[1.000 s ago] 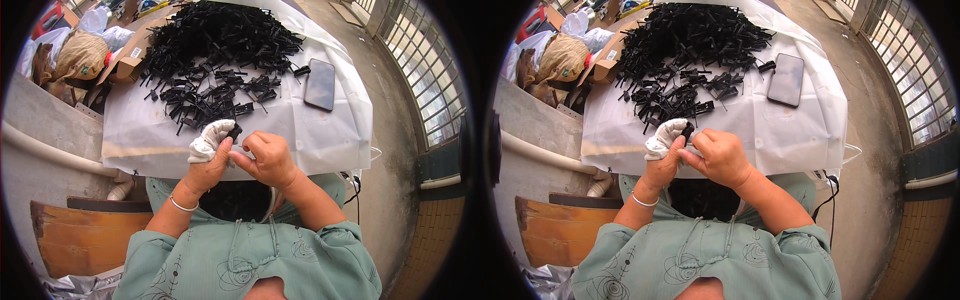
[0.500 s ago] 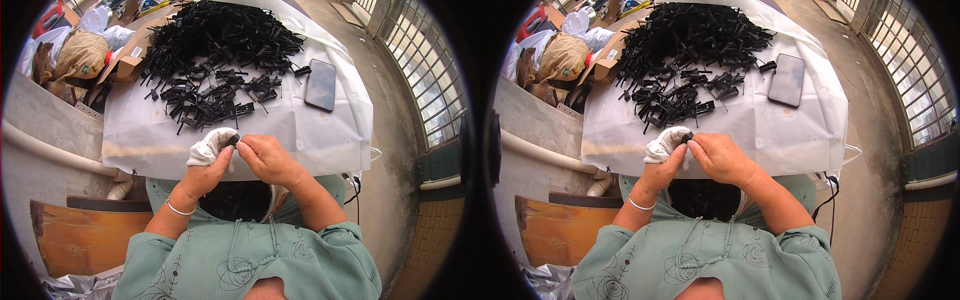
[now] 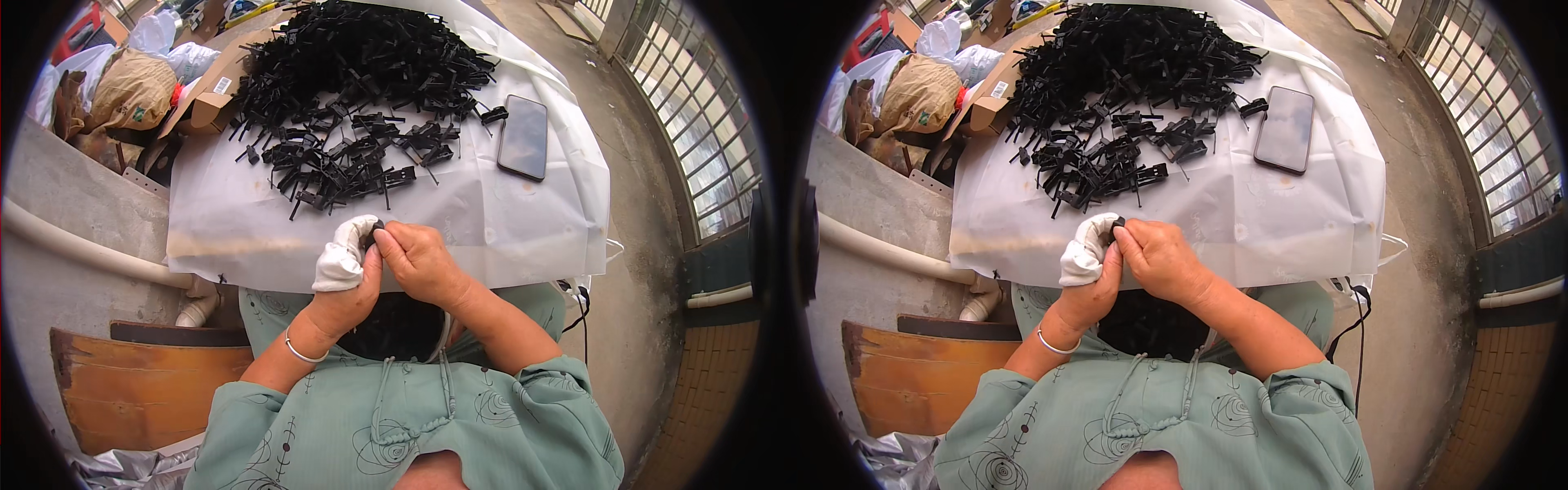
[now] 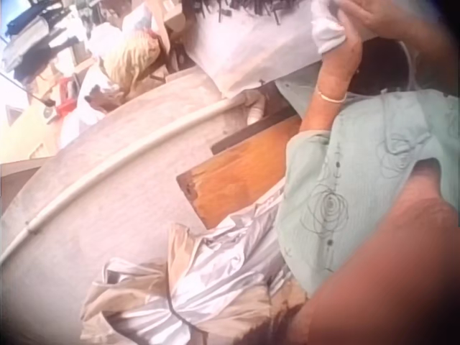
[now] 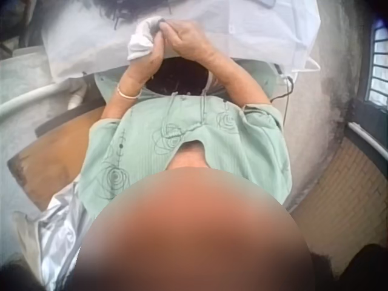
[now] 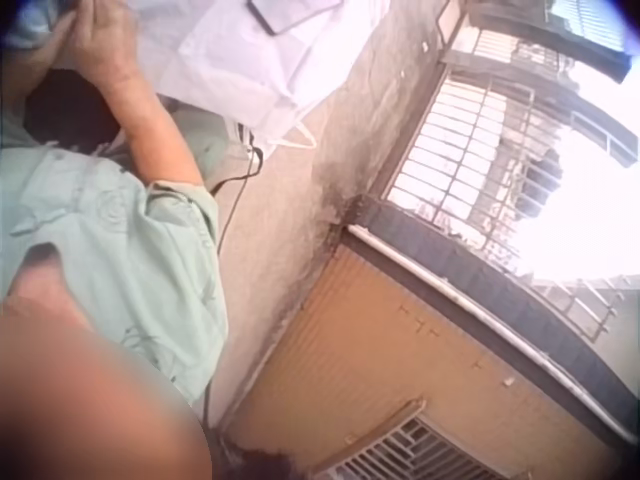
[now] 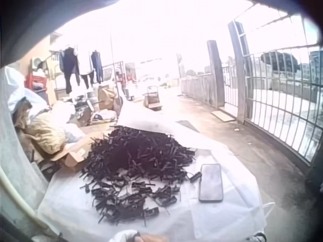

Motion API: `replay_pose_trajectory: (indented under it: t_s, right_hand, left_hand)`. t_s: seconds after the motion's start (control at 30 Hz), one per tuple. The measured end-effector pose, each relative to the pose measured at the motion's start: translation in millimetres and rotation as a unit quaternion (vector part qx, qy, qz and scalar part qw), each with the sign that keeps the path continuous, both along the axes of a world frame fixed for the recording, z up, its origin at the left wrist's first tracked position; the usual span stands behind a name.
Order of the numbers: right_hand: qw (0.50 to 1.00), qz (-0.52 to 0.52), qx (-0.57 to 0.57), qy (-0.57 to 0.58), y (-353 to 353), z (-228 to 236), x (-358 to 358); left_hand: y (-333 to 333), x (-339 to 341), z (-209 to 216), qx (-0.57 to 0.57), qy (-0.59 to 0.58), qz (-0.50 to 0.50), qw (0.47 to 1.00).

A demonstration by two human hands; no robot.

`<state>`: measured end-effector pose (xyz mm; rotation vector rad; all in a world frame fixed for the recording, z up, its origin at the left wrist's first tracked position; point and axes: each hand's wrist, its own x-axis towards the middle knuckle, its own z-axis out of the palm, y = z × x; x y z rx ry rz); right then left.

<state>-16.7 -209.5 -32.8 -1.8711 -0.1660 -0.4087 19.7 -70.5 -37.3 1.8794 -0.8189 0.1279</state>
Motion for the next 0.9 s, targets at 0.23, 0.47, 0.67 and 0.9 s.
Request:
replay_pose_trajectory:
  t_s: [0.23,0.47,0.67,0.9]
  right_hand:
    - [0.987,0.021,-0.143,0.063,-22,6,-2]
    - [0.995,0.032,-0.045,-0.080,-25,3,2]
    - [0.996,0.084,-0.004,0.015,-26,11,-2]
    - [0.994,0.094,-0.036,0.040,-11,6,-1]
  left_hand:
    - [10,14,26,-0.214,0.403,-0.103,0.884]
    - [6,10,39,-0.077,0.327,-0.088,0.938]
    - [11,7,37,-0.056,0.368,-0.145,0.917]
    - [7,3,26,0.065,0.082,-0.075,0.992]
